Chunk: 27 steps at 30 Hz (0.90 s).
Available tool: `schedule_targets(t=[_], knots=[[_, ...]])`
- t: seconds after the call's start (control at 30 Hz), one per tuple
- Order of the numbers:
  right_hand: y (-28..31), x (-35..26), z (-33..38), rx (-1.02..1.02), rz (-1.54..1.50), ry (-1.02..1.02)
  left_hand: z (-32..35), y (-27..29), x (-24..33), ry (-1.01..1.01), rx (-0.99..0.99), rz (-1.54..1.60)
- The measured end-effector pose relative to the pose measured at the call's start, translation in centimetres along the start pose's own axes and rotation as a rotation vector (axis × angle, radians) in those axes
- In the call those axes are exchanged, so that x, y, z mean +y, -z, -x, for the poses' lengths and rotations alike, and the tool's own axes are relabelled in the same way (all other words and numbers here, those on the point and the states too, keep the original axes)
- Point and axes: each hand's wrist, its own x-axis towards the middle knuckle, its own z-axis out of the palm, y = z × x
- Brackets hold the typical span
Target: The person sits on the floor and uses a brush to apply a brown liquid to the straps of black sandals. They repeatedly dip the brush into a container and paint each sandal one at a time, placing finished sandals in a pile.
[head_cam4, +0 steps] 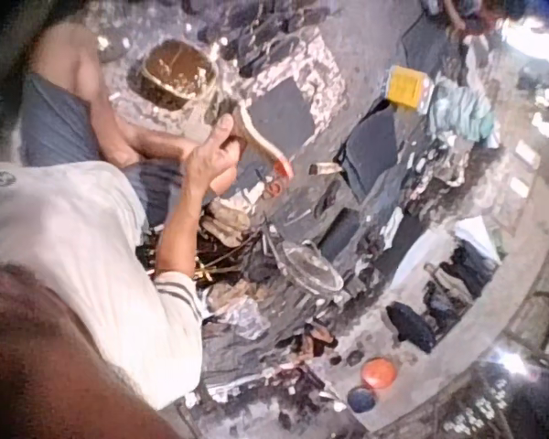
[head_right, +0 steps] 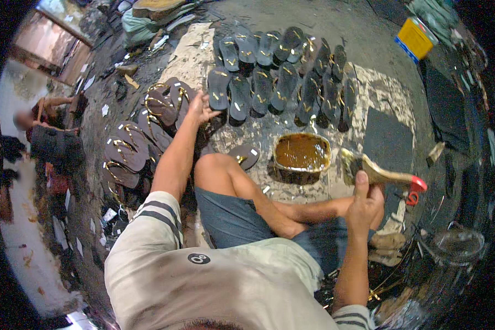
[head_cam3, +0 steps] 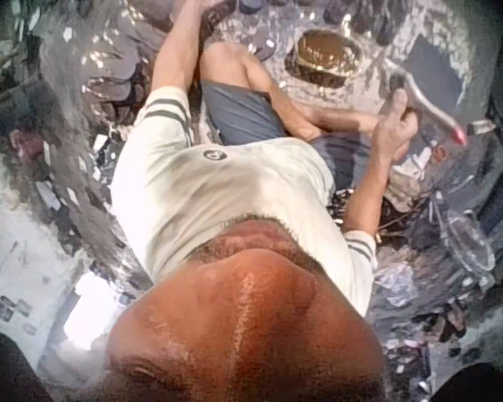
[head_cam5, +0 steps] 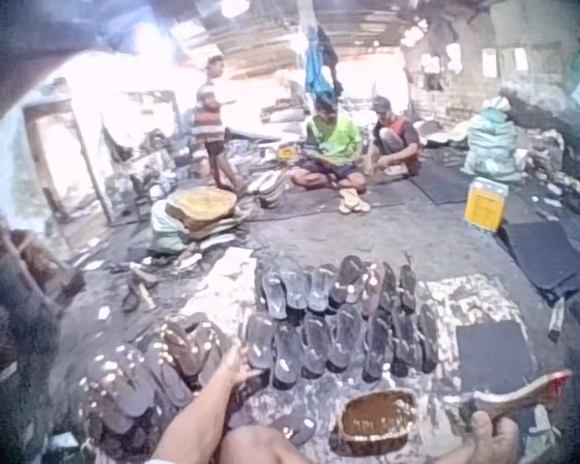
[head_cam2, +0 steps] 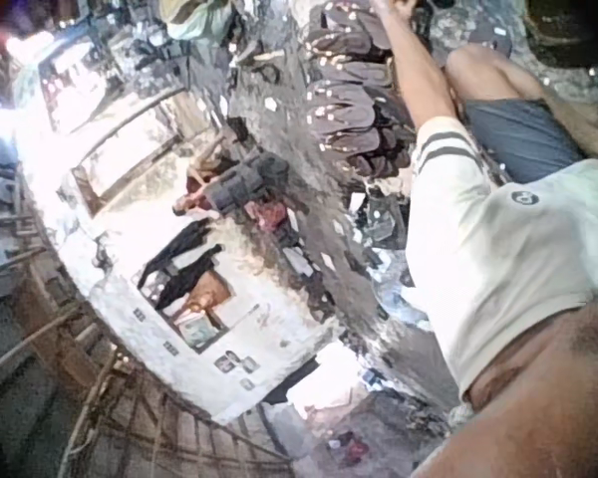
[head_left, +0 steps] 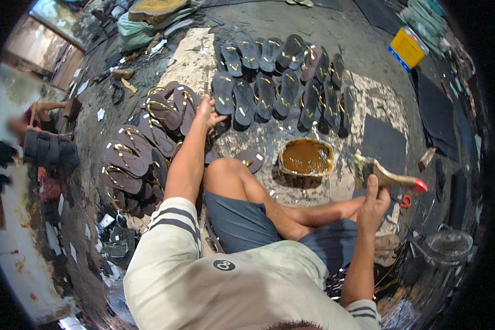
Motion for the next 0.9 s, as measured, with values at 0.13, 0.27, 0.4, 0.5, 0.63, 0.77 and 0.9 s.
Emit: schedule_targets(t=[0.13, 0.27, 0.4, 0.5, 0.63, 0.77, 0.9], knots=[[0.2, -0.4, -0.8, 0.058, 0.052, 0.011, 2.2, 1.3, 0.8, -0.247, 0.088, -0.561], [0.3, 0.5, -1.3, 0.018, 0.067, -0.048, 3.0, 5.2, 7.0, -1.114, 1.098, -1.061], [-2.1, 2.5, -3.4, -0.062, 0.011, 0.046, 1.4, 12.6, 8.2, -0.266, 0.931, -1.249], [-5.1, 3.0, -4.0, -0.138, -0.058, 0.041, 2.0, 16.5, 8.9, -0.469, 0.992, -1.159], [-5.6, 8.6, -5.0, -0.345, 0.021, 0.08, 7.4, 14.2, 7.9, -1.078, 0.814, -0.871], [-9.4, 13.7, -6.0, -0.392, 0.595, 0.395, 21.7, 9.3, 3.6, -0.955, 0.521, -0.823], [-9.8, 15.0, -6.1, -0.382, 0.649, 0.405, 30.3, 5.7, -5.6, -0.838, 0.217, -0.807]])
